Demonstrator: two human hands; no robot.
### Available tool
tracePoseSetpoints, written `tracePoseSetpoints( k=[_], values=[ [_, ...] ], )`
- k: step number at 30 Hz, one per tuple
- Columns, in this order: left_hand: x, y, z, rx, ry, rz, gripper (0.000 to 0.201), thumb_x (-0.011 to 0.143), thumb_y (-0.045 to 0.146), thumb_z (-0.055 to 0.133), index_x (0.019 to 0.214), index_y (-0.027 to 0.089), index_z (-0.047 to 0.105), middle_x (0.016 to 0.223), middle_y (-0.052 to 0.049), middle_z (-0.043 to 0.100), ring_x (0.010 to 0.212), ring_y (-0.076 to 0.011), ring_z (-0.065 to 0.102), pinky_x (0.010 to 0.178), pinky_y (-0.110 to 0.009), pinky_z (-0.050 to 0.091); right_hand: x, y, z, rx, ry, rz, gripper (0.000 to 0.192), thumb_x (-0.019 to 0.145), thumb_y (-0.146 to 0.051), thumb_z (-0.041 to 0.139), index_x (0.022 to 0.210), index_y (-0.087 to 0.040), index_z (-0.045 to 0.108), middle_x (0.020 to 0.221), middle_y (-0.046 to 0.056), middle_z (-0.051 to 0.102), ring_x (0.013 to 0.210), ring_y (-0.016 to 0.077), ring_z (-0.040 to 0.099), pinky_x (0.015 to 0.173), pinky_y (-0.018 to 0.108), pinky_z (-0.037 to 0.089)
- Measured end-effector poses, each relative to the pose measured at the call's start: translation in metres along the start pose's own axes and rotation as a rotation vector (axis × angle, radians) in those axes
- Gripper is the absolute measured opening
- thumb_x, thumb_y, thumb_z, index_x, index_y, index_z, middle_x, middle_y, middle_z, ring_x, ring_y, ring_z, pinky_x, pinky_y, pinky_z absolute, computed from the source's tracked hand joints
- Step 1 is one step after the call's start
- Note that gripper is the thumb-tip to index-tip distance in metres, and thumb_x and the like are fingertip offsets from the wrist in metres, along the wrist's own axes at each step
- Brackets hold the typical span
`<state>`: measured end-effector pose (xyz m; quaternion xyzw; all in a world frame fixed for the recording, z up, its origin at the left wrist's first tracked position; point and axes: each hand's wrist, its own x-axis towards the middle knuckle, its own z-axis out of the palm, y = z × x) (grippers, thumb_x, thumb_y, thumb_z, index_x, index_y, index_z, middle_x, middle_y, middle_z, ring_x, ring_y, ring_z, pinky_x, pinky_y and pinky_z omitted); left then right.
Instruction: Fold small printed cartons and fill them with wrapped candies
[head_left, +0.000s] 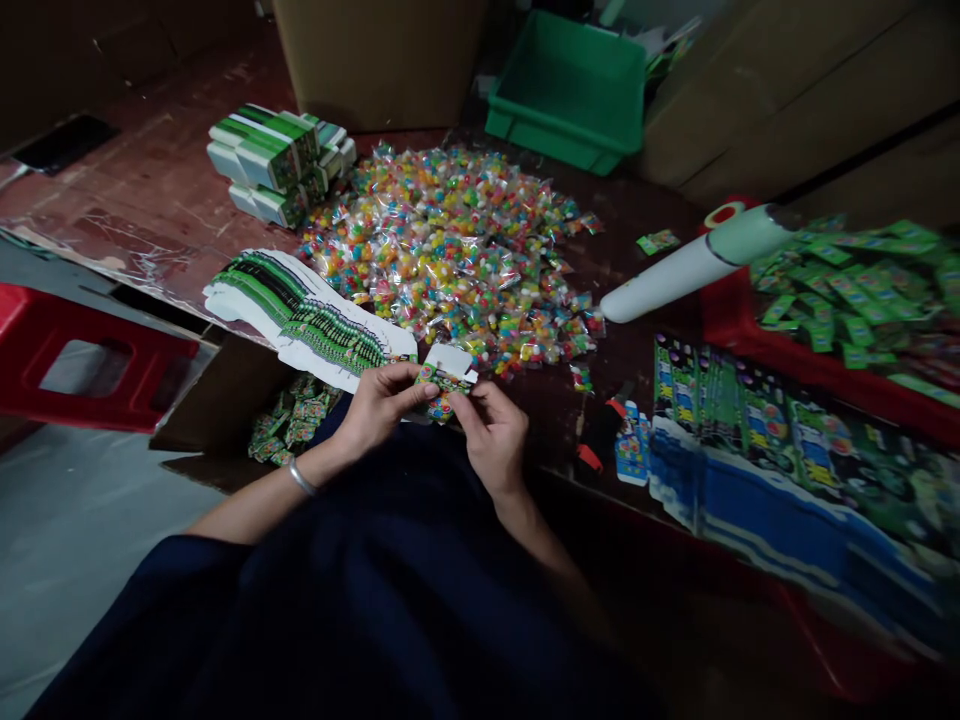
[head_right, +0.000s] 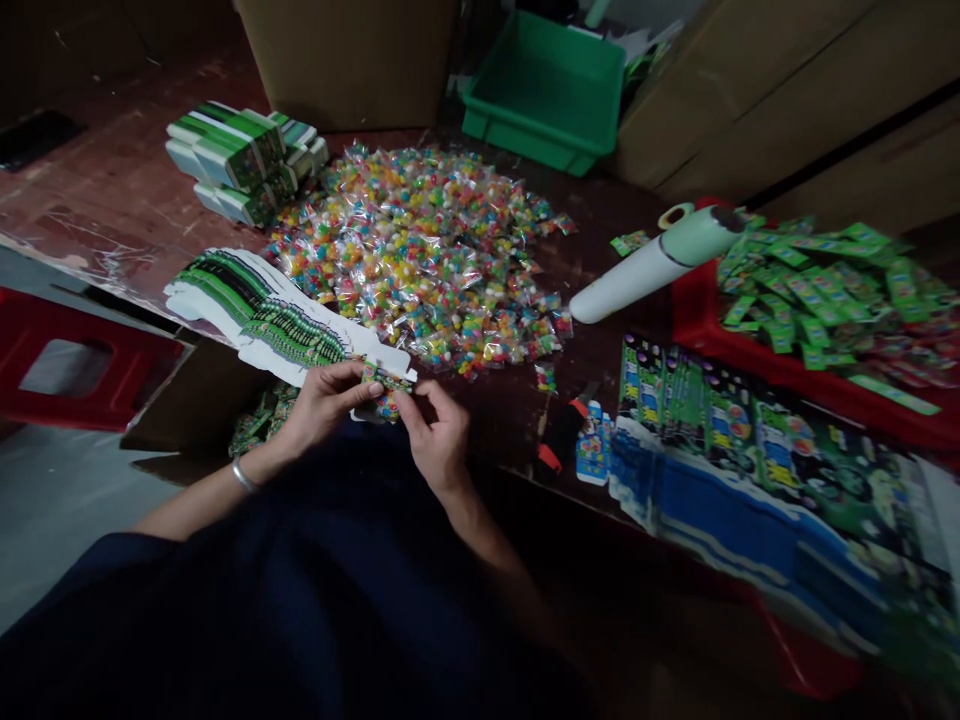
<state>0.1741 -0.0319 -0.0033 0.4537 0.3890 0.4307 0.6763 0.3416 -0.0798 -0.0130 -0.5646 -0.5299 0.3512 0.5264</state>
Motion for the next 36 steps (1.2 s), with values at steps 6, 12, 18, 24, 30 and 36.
tracePoseSetpoints(
  k=[6,12,18,24,30,36],
  values=[
    [-0.007,-0.010,0.008,0.100,0.183,0.199,0.058,0.078,0.038,0.090,0.129,0.025,0.067,0.111,-0.006,0.072,0.075,-0.0126,0.066,0.073,-0.027,0.060,0.000,0.013,0.014,0.043,0.188,-0.069,0.030,0.093,-0.044,0.073,0.113,-0.022,0.071,0.088,0.004,0.077,0.073,0.0181,0.071,0.069,0.031,0.062],
    [-0.002,-0.006,-0.003,0.121,-0.111,0.091,0.060,0.081,0.036,0.086,0.135,0.021,0.064,0.125,-0.011,0.068,0.075,-0.0113,0.063,0.069,-0.024,0.058,0.002,0.019,0.010,-0.085,0.195,-0.222,0.032,0.096,-0.040,0.067,0.125,-0.026,0.067,0.100,0.006,0.076,0.079,0.0197,0.072,0.071,0.033,0.062],
    [0.000,0.003,-0.007,0.060,-0.266,0.051,0.036,0.082,0.028,0.085,0.109,0.016,0.064,0.106,-0.006,0.063,0.077,-0.0110,0.064,0.069,-0.022,0.057,0.005,0.017,0.006,-0.118,0.133,-0.274,0.011,0.100,-0.035,0.062,0.098,-0.025,0.064,0.098,0.006,0.070,0.092,0.0214,0.070,0.081,0.036,0.060],
    [-0.005,0.002,-0.002,0.030,-0.143,0.059,0.041,0.082,0.027,0.085,0.108,0.020,0.054,0.111,-0.004,0.059,0.078,-0.0096,0.064,0.068,-0.021,0.059,0.013,0.009,0.011,0.111,0.126,-0.277,0.015,0.098,-0.029,0.066,0.110,-0.028,0.058,0.108,0.006,0.072,0.101,0.0219,0.073,0.088,0.038,0.060],
    [-0.006,0.004,-0.007,0.099,-0.150,0.109,0.035,0.086,0.022,0.080,0.108,0.021,0.053,0.110,-0.004,0.057,0.086,-0.0111,0.065,0.076,-0.022,0.061,0.026,-0.009,-0.002,0.131,-0.061,-0.131,0.024,0.091,-0.042,0.075,0.083,-0.024,0.062,0.089,0.002,0.070,0.085,0.0190,0.068,0.079,0.033,0.058],
    [-0.005,0.004,-0.017,0.311,-0.236,0.224,0.035,0.089,0.018,0.075,0.119,0.020,0.057,0.117,-0.009,0.063,0.110,-0.0215,0.065,0.085,-0.030,0.063,0.038,-0.013,-0.016,0.117,-0.170,0.085,0.018,0.086,-0.037,0.080,0.081,-0.022,0.071,0.076,-0.001,0.070,0.070,0.0142,0.064,0.067,0.027,0.052]
  ],
)
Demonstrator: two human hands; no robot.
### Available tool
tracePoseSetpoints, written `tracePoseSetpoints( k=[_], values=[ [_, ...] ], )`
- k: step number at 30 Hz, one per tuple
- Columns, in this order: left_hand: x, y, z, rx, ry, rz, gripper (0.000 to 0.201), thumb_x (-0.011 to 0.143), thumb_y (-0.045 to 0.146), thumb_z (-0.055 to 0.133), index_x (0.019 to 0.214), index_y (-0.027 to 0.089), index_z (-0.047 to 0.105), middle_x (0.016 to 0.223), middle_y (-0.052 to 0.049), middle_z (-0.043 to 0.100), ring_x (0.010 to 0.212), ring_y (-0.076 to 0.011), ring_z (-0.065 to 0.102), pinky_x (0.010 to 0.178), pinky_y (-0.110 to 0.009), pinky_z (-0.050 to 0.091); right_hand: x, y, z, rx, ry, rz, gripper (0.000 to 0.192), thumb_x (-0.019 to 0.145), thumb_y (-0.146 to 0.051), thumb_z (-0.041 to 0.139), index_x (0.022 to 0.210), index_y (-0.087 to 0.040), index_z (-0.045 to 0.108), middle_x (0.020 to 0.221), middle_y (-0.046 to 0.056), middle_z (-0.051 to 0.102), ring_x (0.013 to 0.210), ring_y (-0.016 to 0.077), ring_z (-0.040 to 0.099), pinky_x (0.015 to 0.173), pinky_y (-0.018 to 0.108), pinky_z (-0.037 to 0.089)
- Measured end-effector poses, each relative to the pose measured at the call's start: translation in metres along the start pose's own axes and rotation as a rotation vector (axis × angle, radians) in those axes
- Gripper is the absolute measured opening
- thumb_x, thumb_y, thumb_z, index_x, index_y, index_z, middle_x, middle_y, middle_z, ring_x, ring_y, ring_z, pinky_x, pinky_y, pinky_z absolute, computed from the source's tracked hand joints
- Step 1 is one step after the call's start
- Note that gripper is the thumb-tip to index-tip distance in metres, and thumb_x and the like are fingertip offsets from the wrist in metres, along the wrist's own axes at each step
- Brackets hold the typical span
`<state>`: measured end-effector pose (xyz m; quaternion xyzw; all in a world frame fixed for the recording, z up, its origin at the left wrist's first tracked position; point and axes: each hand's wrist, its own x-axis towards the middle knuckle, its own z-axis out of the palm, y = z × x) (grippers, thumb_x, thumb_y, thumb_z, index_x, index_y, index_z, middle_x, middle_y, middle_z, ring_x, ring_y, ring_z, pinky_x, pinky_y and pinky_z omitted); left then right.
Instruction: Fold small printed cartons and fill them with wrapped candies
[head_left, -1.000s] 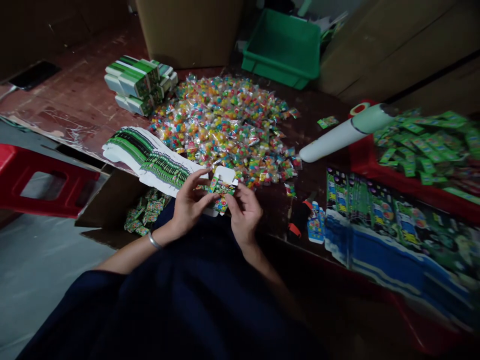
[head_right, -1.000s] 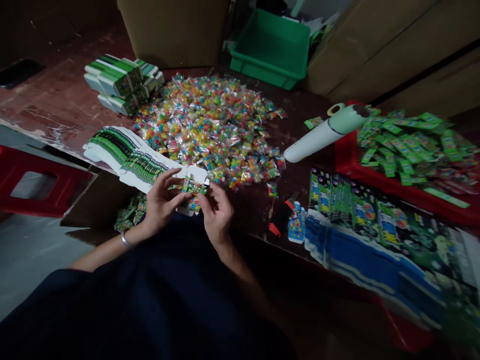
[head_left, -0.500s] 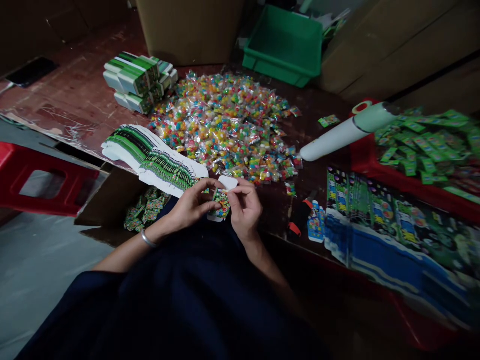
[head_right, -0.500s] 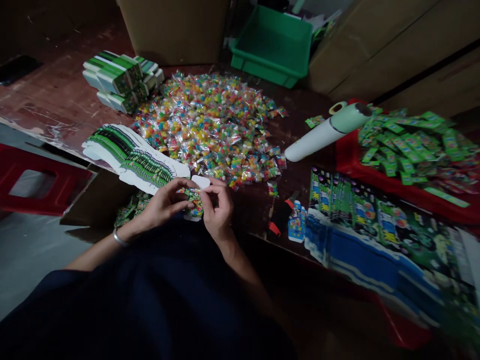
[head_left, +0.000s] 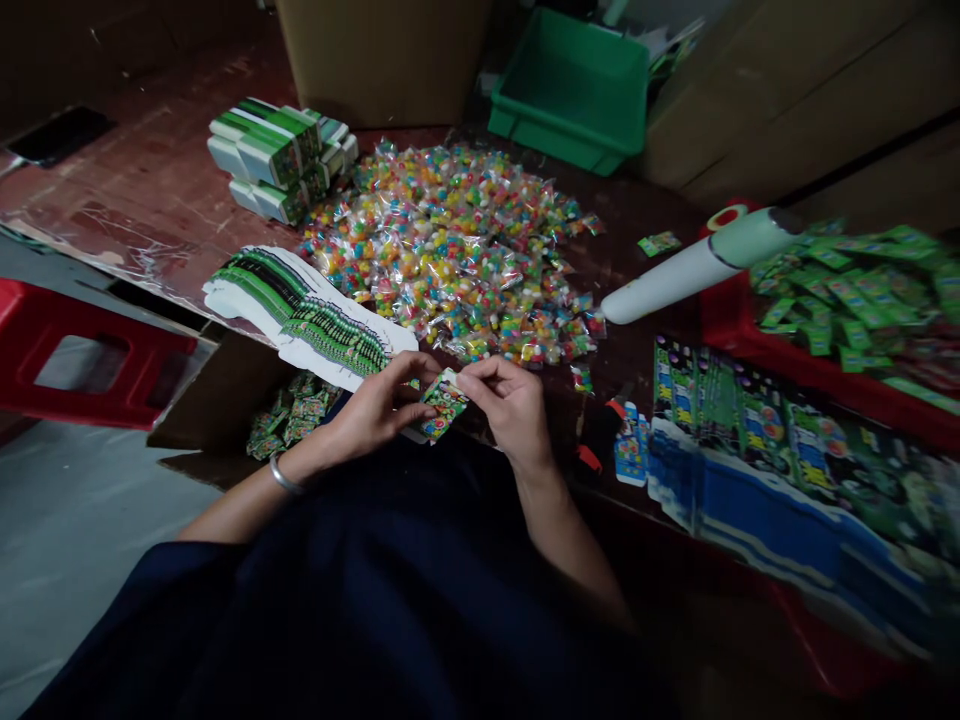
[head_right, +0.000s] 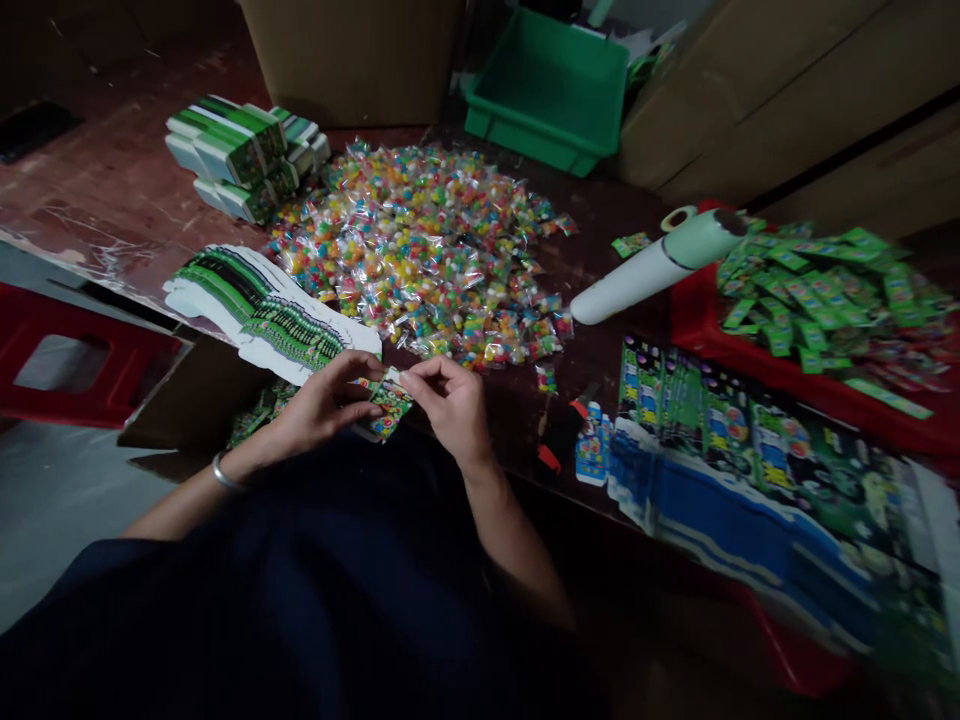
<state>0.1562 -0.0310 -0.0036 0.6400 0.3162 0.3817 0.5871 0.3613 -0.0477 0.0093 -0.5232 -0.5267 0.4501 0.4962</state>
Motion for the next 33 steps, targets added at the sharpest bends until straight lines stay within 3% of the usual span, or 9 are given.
tracePoseSetpoints(
  k=[6,9,13,16,20,24,28,31,33],
  values=[
    [-0.001,0.004,-0.001,-0.045,-0.014,-0.043,0.043,0.093,0.020,0.071,0.135,0.021,0.061,0.124,-0.011,0.067,0.098,-0.0176,0.068,0.081,-0.029,0.062,-0.001,0.002,-0.004,-0.119,-0.038,-0.176,0.015,0.092,-0.032,0.074,0.080,-0.023,0.072,0.085,0.001,0.074,0.081,0.0172,0.069,0.075,0.031,0.056],
    [-0.002,0.004,0.001,-0.117,0.004,-0.075,0.035,0.092,0.022,0.073,0.126,0.018,0.066,0.118,-0.010,0.070,0.094,-0.0170,0.069,0.080,-0.028,0.061,-0.010,0.007,0.004,-0.230,-0.027,-0.280,0.006,0.091,-0.032,0.077,0.091,-0.026,0.075,0.100,0.004,0.076,0.094,0.0198,0.072,0.079,0.033,0.059],
    [-0.002,0.002,0.003,-0.165,0.011,-0.164,0.027,0.087,0.021,0.076,0.111,0.017,0.066,0.104,-0.006,0.069,0.083,-0.0141,0.068,0.072,-0.025,0.058,-0.015,0.011,0.004,-0.282,-0.057,-0.334,0.007,0.096,-0.031,0.070,0.092,-0.026,0.073,0.098,0.003,0.077,0.093,0.0184,0.074,0.085,0.033,0.060],
    [0.000,-0.001,-0.001,-0.134,0.035,-0.203,0.027,0.081,0.023,0.081,0.098,0.017,0.061,0.089,0.000,0.064,0.077,-0.0119,0.063,0.068,-0.023,0.055,-0.007,0.011,-0.031,-0.408,-0.045,-0.216,0.015,0.099,-0.038,0.066,0.103,-0.026,0.074,0.108,0.005,0.079,0.097,0.0211,0.076,0.082,0.034,0.061],
    [0.005,-0.006,-0.009,-0.038,0.121,-0.228,0.036,0.076,0.027,0.086,0.091,0.018,0.055,0.086,0.001,0.060,0.077,-0.0116,0.060,0.063,-0.019,0.051,0.011,0.020,-0.110,-0.963,0.450,0.083,0.026,0.096,-0.031,0.064,0.118,-0.018,0.070,0.117,0.016,0.077,0.099,0.0299,0.074,0.093,0.044,0.056],
    [0.006,-0.006,-0.008,-0.168,0.092,-0.280,0.051,0.078,0.025,0.082,0.120,0.022,0.054,0.096,0.000,0.061,0.073,-0.0116,0.062,0.061,-0.021,0.053,0.028,0.041,-0.157,-1.208,0.364,0.370,0.036,0.089,-0.021,0.066,0.125,-0.014,0.067,0.118,0.020,0.076,0.110,0.0340,0.071,0.097,0.046,0.052],
    [0.006,-0.004,-0.005,-0.190,0.039,-0.308,0.055,0.078,0.023,0.078,0.128,0.022,0.056,0.115,-0.005,0.064,0.091,-0.0185,0.066,0.072,-0.028,0.058,0.030,0.055,-0.153,-1.148,0.276,0.392,0.023,0.084,-0.022,0.072,0.107,-0.018,0.074,0.101,0.013,0.078,0.095,0.0285,0.073,0.088,0.040,0.053],
    [0.006,-0.004,-0.005,-0.110,-0.012,-0.290,0.039,0.082,0.027,0.076,0.118,0.018,0.064,0.114,-0.007,0.069,0.101,-0.0216,0.065,0.083,-0.031,0.056,0.019,0.051,-0.135,-0.965,0.303,0.275,0.009,0.080,-0.024,0.077,0.084,-0.020,0.071,0.079,0.005,0.074,0.076,0.0227,0.070,0.076,0.035,0.052],
    [0.006,-0.005,-0.003,-0.077,-0.070,-0.288,0.031,0.088,0.033,0.072,0.114,0.017,0.066,0.108,-0.007,0.071,0.097,-0.0212,0.066,0.083,-0.032,0.054,0.008,0.040,-0.116,-0.754,0.324,0.178,0.016,0.079,-0.030,0.079,0.077,-0.021,0.066,0.068,0.000,0.069,0.064,0.0186,0.066,0.065,0.031,0.050]
  ],
)
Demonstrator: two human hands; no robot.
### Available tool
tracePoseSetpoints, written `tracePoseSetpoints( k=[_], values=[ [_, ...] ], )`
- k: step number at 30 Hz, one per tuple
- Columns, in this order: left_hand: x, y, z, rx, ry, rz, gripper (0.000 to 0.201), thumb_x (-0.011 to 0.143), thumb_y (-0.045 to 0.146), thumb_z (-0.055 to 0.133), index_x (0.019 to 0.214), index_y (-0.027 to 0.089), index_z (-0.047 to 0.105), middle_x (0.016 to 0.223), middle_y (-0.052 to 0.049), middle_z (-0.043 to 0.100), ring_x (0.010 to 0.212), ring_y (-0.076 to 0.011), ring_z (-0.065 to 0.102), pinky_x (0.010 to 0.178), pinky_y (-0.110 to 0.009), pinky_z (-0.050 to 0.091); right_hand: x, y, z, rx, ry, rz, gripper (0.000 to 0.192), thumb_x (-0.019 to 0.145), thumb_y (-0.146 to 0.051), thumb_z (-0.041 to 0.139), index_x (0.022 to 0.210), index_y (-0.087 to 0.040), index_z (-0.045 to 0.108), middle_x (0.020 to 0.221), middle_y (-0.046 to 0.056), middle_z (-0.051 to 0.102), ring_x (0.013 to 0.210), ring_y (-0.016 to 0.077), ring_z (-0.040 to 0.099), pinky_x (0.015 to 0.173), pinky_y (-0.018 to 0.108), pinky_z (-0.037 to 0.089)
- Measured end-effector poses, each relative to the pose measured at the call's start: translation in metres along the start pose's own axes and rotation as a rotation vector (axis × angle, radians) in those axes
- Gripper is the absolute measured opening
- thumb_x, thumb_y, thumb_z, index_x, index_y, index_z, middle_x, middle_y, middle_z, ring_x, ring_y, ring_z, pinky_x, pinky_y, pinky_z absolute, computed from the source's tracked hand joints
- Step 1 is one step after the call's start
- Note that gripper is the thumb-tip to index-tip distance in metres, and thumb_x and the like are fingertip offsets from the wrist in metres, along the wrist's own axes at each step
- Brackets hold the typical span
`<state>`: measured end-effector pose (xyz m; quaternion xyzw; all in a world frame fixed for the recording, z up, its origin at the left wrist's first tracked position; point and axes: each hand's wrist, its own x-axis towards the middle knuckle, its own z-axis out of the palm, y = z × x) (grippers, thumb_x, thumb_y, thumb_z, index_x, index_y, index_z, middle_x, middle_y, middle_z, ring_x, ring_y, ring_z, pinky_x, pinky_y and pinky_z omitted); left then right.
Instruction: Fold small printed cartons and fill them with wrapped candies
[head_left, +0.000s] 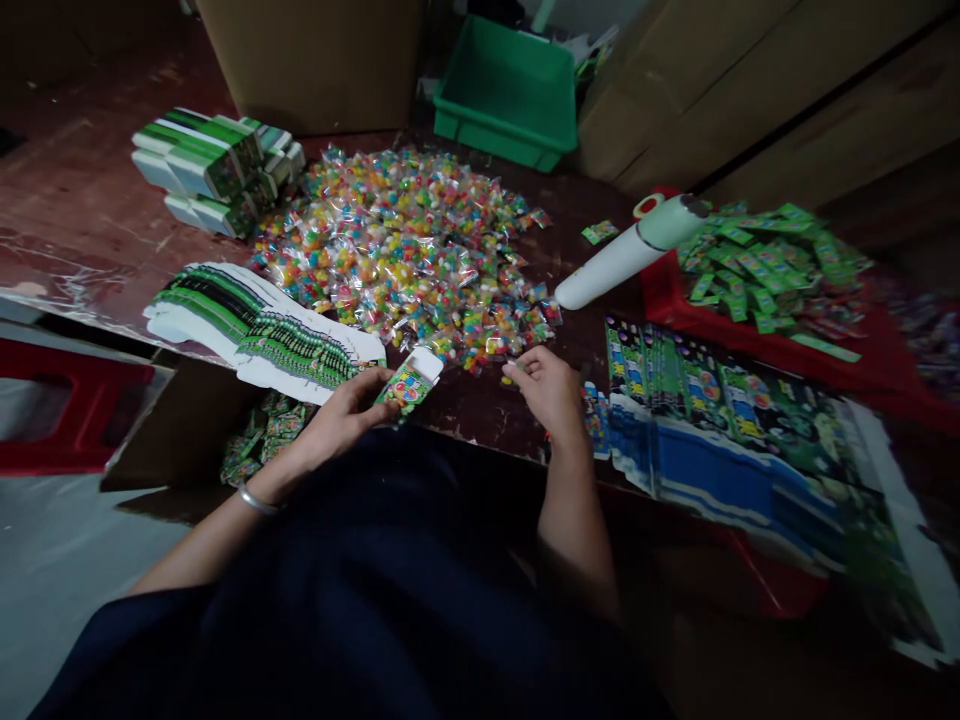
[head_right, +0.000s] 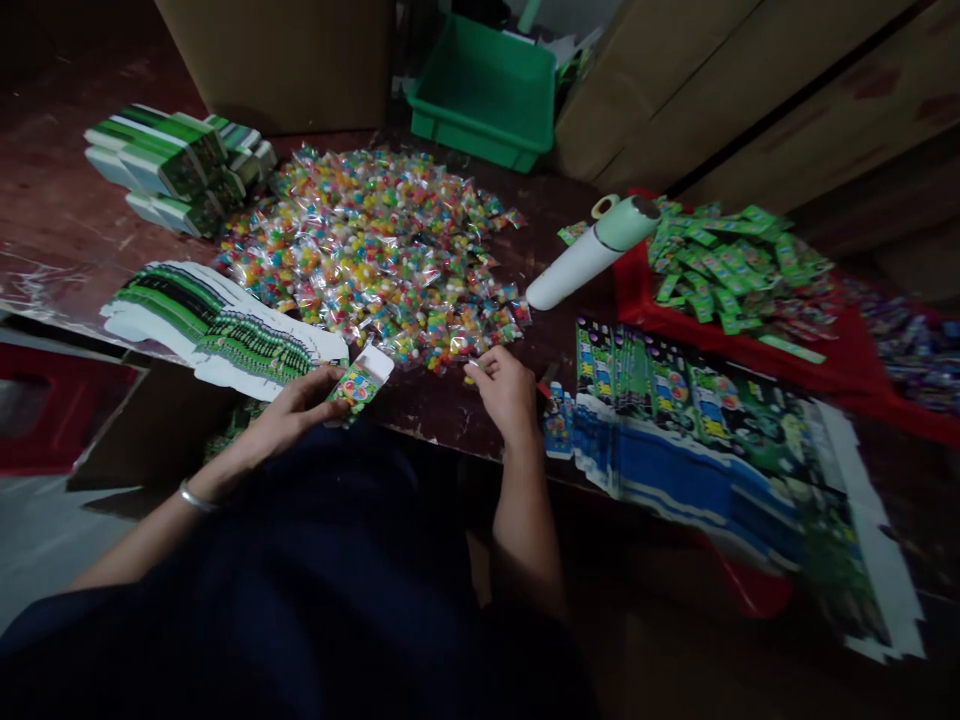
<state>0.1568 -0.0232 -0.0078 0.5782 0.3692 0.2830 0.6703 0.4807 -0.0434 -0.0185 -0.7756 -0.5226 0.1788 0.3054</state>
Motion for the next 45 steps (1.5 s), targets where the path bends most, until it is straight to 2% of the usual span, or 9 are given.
tracePoseSetpoints(
  k=[2,5,10,16,24,30,37,41,45],
  values=[
    [0.000,-0.001,0.004,0.054,-0.031,-0.003,0.031,0.091,0.037,0.069,0.114,0.016,0.066,0.101,-0.007,0.072,0.092,-0.0207,0.067,0.081,-0.032,0.054,-0.019,-0.024,0.003,0.284,-0.034,-0.021,0.022,0.084,-0.040,0.077,0.078,-0.022,0.065,0.063,-0.002,0.066,0.055,0.0155,0.063,0.053,0.027,0.047],
    [-0.001,0.000,0.013,0.164,-0.047,0.016,0.035,0.090,0.035,0.071,0.119,0.016,0.066,0.096,-0.005,0.073,0.087,-0.0202,0.067,0.080,-0.033,0.053,-0.042,-0.063,0.008,0.533,0.088,-0.084,0.023,0.083,-0.040,0.080,0.084,-0.023,0.064,0.069,-0.003,0.069,0.053,0.0127,0.062,0.046,0.023,0.045],
    [-0.003,0.007,0.021,0.179,-0.054,0.061,0.033,0.092,0.032,0.070,0.120,0.017,0.065,0.099,-0.006,0.075,0.087,-0.0200,0.069,0.081,-0.034,0.055,-0.055,-0.097,0.022,0.485,0.121,-0.259,0.018,0.086,-0.034,0.080,0.083,-0.024,0.065,0.073,-0.003,0.070,0.062,0.0136,0.065,0.062,0.028,0.055],
    [-0.002,0.002,0.025,0.087,-0.004,0.099,0.023,0.090,0.028,0.073,0.109,0.017,0.066,0.104,-0.007,0.075,0.089,-0.0199,0.072,0.081,-0.032,0.058,-0.057,-0.101,0.037,0.364,0.139,-0.393,0.019,0.091,-0.032,0.076,0.077,-0.025,0.065,0.087,0.002,0.066,0.082,0.0195,0.065,0.076,0.035,0.057],
    [0.000,-0.010,0.031,0.205,0.130,0.152,0.021,0.087,0.019,0.073,0.106,0.018,0.064,0.099,-0.006,0.075,0.091,-0.0207,0.073,0.083,-0.033,0.057,-0.056,-0.106,0.046,0.566,0.197,-0.362,0.020,0.095,-0.029,0.069,0.077,-0.024,0.061,0.102,0.006,0.070,0.105,0.0236,0.068,0.098,0.043,0.055],
    [-0.003,-0.005,0.032,-0.014,0.157,0.149,0.027,0.087,0.027,0.077,0.105,0.018,0.059,0.103,-0.005,0.068,0.091,-0.0172,0.071,0.082,-0.029,0.061,-0.056,-0.106,0.042,0.411,-0.004,-0.498,0.022,0.100,-0.031,0.063,0.079,-0.025,0.070,0.115,0.008,0.073,0.115,0.0254,0.068,0.104,0.044,0.053],
    [-0.008,0.002,0.029,-0.085,0.180,0.220,0.054,0.090,0.032,0.077,0.138,0.025,0.052,0.117,-0.007,0.060,0.093,-0.0159,0.063,0.078,-0.027,0.060,-0.069,-0.091,0.050,0.624,-0.078,-0.373,0.027,0.098,-0.039,0.067,0.123,-0.030,0.070,0.113,0.005,0.078,0.097,0.0230,0.076,0.083,0.036,0.062],
    [-0.008,-0.001,0.029,-0.135,0.102,0.213,0.035,0.091,0.031,0.077,0.119,0.021,0.059,0.114,-0.006,0.059,0.089,-0.0140,0.061,0.076,-0.025,0.058,-0.075,-0.086,0.062,0.579,-0.038,-0.384,0.011,0.095,-0.036,0.070,0.103,-0.028,0.074,0.096,0.003,0.078,0.085,0.0212,0.075,0.080,0.035,0.062],
    [-0.005,-0.001,0.030,-0.257,0.037,0.130,0.040,0.085,0.034,0.084,0.111,0.021,0.055,0.106,-0.003,0.058,0.075,-0.0091,0.058,0.066,-0.021,0.054,-0.071,-0.087,0.067,0.520,0.029,-0.456,0.011,0.096,-0.032,0.068,0.088,-0.026,0.071,0.103,0.007,0.078,0.099,0.0246,0.075,0.090,0.041,0.061]
  ],
)
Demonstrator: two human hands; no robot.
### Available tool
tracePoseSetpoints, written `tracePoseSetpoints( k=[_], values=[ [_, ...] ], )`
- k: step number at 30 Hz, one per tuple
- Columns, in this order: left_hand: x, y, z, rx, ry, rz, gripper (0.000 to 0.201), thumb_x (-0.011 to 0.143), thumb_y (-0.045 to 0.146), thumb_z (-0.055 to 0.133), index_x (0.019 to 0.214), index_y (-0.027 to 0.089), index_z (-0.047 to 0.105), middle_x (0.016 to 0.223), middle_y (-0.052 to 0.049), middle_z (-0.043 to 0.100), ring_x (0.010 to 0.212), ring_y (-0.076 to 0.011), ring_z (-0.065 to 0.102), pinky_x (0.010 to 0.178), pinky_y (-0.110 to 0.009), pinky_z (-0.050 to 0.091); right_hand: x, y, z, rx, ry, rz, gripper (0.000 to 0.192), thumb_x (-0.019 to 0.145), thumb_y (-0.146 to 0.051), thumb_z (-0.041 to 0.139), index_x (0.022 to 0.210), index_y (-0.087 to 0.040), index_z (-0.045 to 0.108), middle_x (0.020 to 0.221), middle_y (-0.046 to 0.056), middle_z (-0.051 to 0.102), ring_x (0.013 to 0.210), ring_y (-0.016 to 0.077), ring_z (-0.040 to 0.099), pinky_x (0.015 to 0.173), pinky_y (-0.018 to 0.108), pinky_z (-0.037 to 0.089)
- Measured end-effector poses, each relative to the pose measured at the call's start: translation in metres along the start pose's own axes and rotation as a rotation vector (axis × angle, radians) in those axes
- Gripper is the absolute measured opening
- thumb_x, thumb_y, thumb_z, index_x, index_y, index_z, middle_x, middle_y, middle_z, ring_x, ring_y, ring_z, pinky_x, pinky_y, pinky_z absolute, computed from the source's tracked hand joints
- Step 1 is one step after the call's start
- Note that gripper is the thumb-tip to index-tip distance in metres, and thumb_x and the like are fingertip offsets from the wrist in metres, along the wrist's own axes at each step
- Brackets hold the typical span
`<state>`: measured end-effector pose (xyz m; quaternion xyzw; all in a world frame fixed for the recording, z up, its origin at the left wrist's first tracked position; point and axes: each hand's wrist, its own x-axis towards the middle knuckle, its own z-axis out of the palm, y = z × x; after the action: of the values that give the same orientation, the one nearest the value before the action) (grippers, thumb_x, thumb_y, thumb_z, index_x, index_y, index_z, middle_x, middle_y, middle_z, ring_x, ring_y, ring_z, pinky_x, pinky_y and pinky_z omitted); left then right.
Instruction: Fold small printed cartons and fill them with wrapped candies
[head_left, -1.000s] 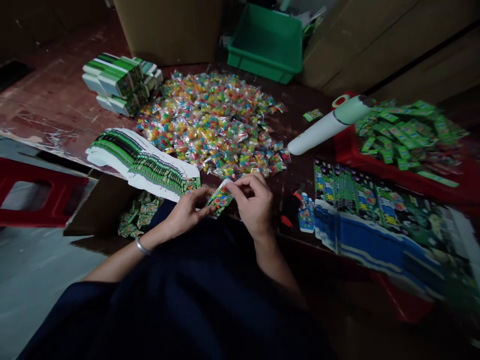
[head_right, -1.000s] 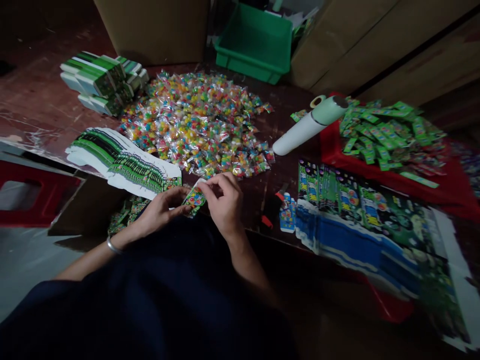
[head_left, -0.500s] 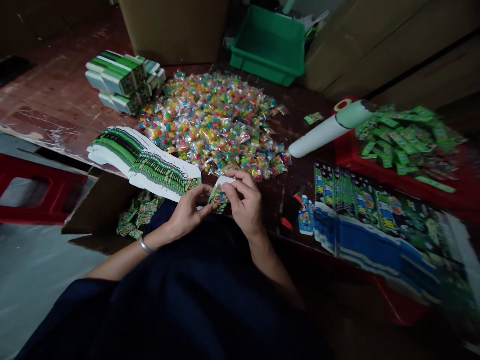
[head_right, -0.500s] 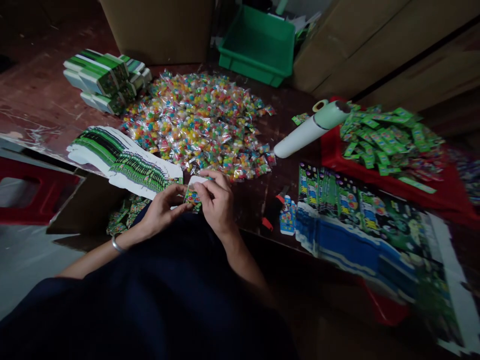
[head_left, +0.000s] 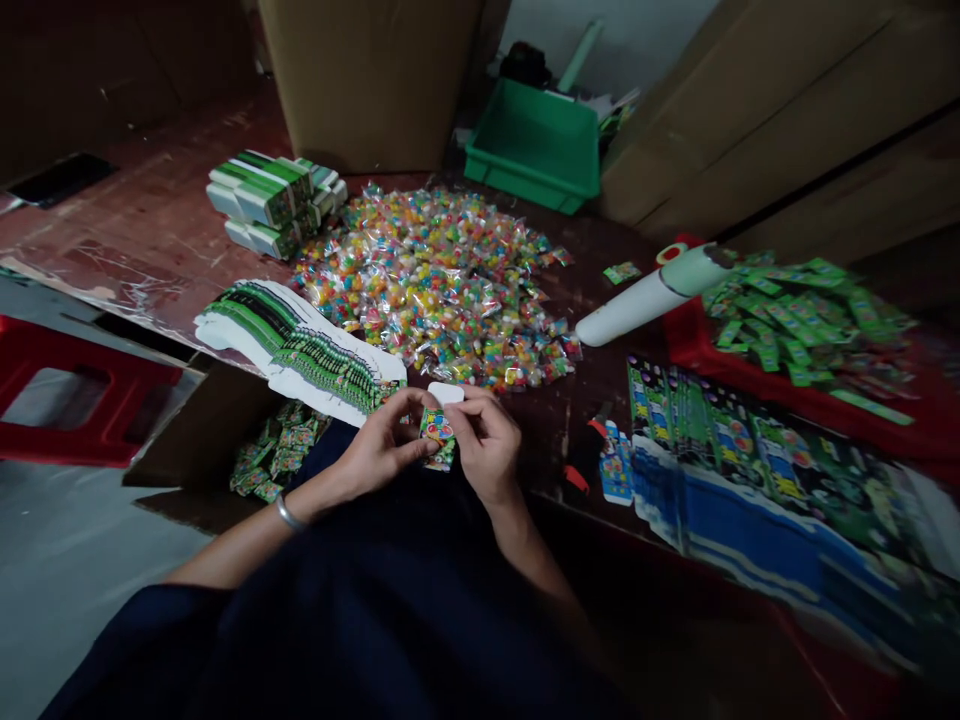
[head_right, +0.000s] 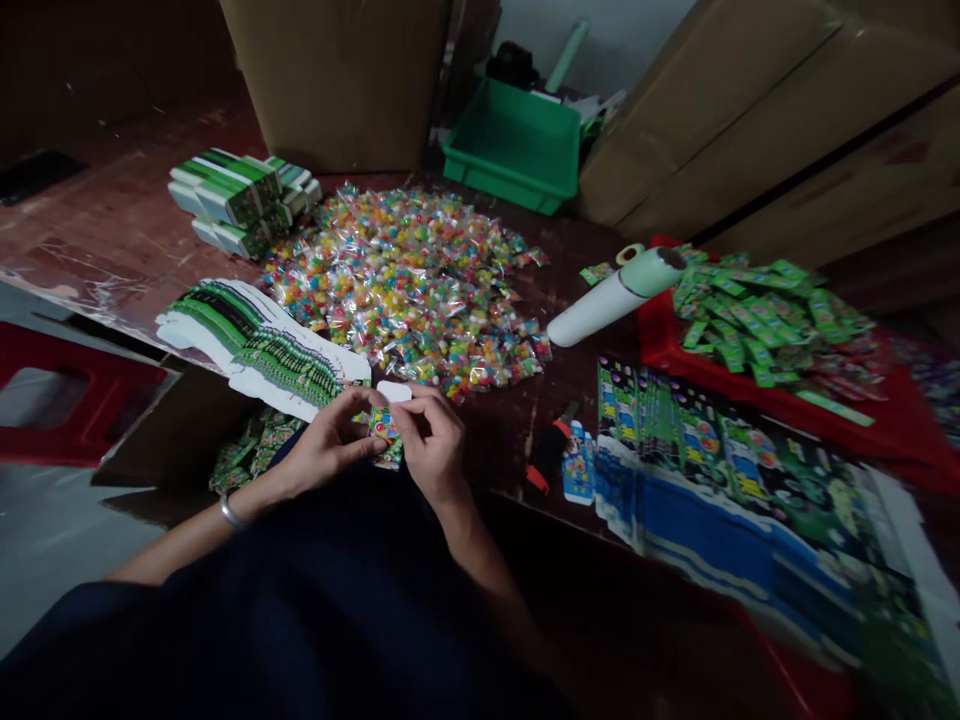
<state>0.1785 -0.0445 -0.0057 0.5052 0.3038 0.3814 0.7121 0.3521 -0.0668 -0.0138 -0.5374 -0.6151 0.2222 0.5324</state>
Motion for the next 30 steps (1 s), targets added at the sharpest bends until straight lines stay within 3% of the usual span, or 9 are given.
tracePoseSetpoints(
  k=[3,5,8,12,17,20,24,27,30],
  values=[
    [0.001,0.004,0.001,-0.098,0.019,-0.041,0.049,0.081,0.034,0.088,0.111,0.023,0.051,0.106,-0.001,0.059,0.073,-0.0079,0.062,0.065,-0.020,0.054,0.003,-0.003,0.003,0.099,0.059,0.041,0.007,0.095,-0.033,0.070,0.097,-0.027,0.069,0.103,0.007,0.078,0.099,0.0242,0.076,0.088,0.040,0.062],
    [0.000,0.004,0.001,-0.144,0.040,-0.051,0.052,0.081,0.033,0.088,0.111,0.024,0.047,0.107,0.000,0.059,0.070,-0.0063,0.062,0.063,-0.018,0.052,0.005,-0.006,0.004,0.199,0.080,0.102,0.017,0.093,-0.037,0.074,0.104,-0.027,0.066,0.096,0.005,0.078,0.090,0.0226,0.077,0.082,0.037,0.063],
    [-0.001,0.002,-0.001,-0.106,0.054,-0.051,0.051,0.082,0.031,0.087,0.112,0.024,0.046,0.108,0.000,0.059,0.068,-0.0055,0.061,0.062,-0.018,0.052,0.011,-0.011,0.002,0.231,-0.020,0.182,0.020,0.091,-0.043,0.076,0.091,-0.025,0.067,0.086,0.004,0.077,0.081,0.0206,0.075,0.076,0.033,0.063],
    [-0.003,-0.002,-0.008,0.121,0.098,0.035,0.041,0.086,0.024,0.081,0.116,0.022,0.052,0.116,-0.006,0.060,0.097,-0.0153,0.067,0.081,-0.025,0.059,0.022,-0.009,-0.006,0.245,-0.159,0.300,0.022,0.083,-0.042,0.082,0.084,-0.023,0.072,0.084,0.003,0.077,0.077,0.0200,0.073,0.070,0.031,0.062],
    [-0.005,0.007,-0.015,0.188,-0.005,0.013,0.046,0.089,0.021,0.075,0.129,0.021,0.055,0.121,-0.012,0.063,0.095,-0.0190,0.069,0.076,-0.030,0.062,0.030,0.000,-0.012,0.266,-0.196,0.340,0.021,0.081,-0.039,0.083,0.074,-0.021,0.073,0.076,0.002,0.075,0.070,0.0174,0.069,0.067,0.030,0.058],
    [-0.006,0.011,-0.016,0.228,-0.024,0.006,0.050,0.089,0.020,0.075,0.136,0.022,0.058,0.125,-0.012,0.063,0.095,-0.0189,0.068,0.075,-0.029,0.061,0.027,-0.002,-0.010,0.236,-0.188,0.304,0.019,0.083,-0.036,0.080,0.073,-0.022,0.073,0.074,0.001,0.074,0.069,0.0168,0.068,0.067,0.030,0.056],
    [-0.005,0.005,-0.015,0.178,-0.003,-0.014,0.043,0.089,0.023,0.076,0.131,0.020,0.064,0.120,-0.009,0.064,0.087,-0.0147,0.065,0.076,-0.028,0.060,0.016,-0.012,-0.007,0.075,-0.076,0.102,0.023,0.095,-0.032,0.071,0.073,-0.024,0.072,0.082,0.002,0.075,0.080,0.0188,0.071,0.078,0.035,0.058],
    [-0.006,0.009,-0.020,0.144,0.000,-0.034,0.036,0.088,0.025,0.078,0.122,0.018,0.065,0.119,-0.009,0.065,0.086,-0.0146,0.066,0.075,-0.026,0.059,0.006,-0.014,-0.008,0.035,-0.103,0.031,0.024,0.103,-0.034,0.060,0.089,-0.027,0.078,0.097,0.004,0.079,0.093,0.0215,0.075,0.088,0.039,0.061],
    [-0.013,0.034,-0.043,0.282,-0.093,-0.103,0.033,0.090,0.023,0.075,0.121,0.019,0.066,0.117,-0.008,0.069,0.084,-0.0153,0.069,0.070,-0.024,0.058,0.001,-0.005,-0.007,0.090,-0.232,0.048,0.022,0.103,-0.039,0.061,0.115,-0.029,0.077,0.116,0.006,0.078,0.106,0.0231,0.075,0.091,0.041,0.064]
  ],
)
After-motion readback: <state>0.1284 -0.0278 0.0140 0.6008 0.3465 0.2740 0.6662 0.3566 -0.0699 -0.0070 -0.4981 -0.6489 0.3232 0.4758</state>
